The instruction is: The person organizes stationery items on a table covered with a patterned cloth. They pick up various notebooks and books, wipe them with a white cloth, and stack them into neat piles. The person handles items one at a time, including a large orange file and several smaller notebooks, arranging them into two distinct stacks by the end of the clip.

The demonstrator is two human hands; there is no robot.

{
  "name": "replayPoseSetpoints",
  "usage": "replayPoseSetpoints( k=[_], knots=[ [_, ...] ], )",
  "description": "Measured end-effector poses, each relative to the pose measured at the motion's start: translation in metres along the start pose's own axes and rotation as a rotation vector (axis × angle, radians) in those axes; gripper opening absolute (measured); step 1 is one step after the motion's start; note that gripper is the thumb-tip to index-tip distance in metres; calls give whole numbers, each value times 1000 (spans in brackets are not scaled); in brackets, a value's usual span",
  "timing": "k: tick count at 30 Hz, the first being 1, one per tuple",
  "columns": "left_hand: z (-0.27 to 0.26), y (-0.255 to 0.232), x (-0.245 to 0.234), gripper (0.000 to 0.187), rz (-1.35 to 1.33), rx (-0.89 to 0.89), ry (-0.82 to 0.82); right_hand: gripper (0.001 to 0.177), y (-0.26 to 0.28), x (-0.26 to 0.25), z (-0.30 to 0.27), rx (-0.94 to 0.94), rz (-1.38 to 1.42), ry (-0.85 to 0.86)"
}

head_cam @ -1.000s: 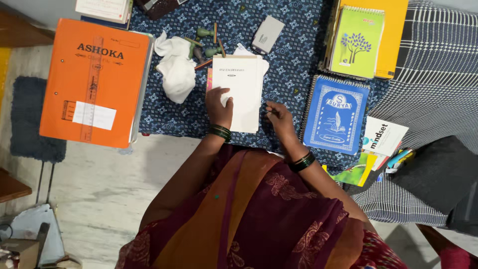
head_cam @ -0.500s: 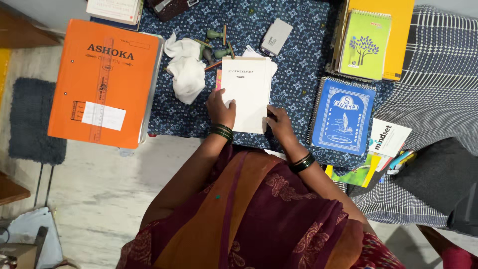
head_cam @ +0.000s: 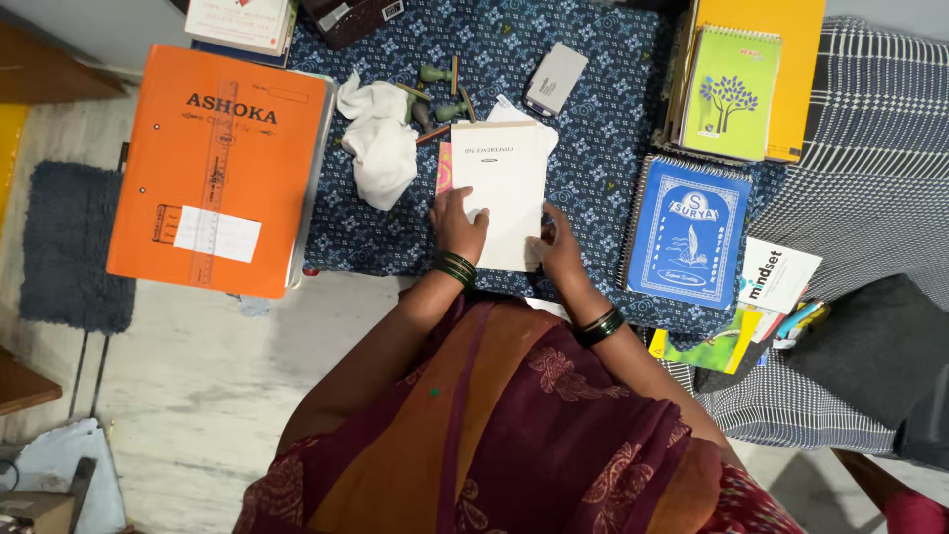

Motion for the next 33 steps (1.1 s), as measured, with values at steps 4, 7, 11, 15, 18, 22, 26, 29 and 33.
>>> replayPoseSetpoints(
  k=[4, 7, 11, 15, 18, 22, 26, 29, 33],
  knots=[
    [-1, 7, 3, 47, -37, -42, 17, 59, 9, -5, -6, -24, 36, -11],
    [-1, 11, 6, 49, -50, -55, -6, 59, 8, -6, -6, -21, 59, -17],
    [0, 19, 12, 56, -48, -42, -40, 58, 4, -8, -6, -17, 89, -27],
    [3, 24, 20, 61, -412, -58, -91, 56, 6, -12, -7, -18, 58, -38],
    [4, 17, 17, 60, -592, -233, -11, 57, 9, -14, -10, -36, 192, -29],
    [4, -4, 1, 54, -313, -135, -50, 51, 9, -21, -11, -97, 192, -42],
    [8, -22, 2, 52, -528, 23, -45, 48, 17, -28, -13, -137, 236, -71],
    [7, -38, 6, 50, -689, 6, 52, 48, 32, -42, -17, -93, 169, -118],
    [-3, -71, 6, 44, -579, 126, 155, 42, 44, -58, -18, -142, 97, -213]
  ],
)
Point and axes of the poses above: each hand's wrist, its own z-axis towards the middle knuckle, its own x-axis out of the palm, y = z × x, the point moved 3 cm from there along z, towards the middle knuckle, and after that the axes turned 2 degrees about -z, right-handed, at the moved point
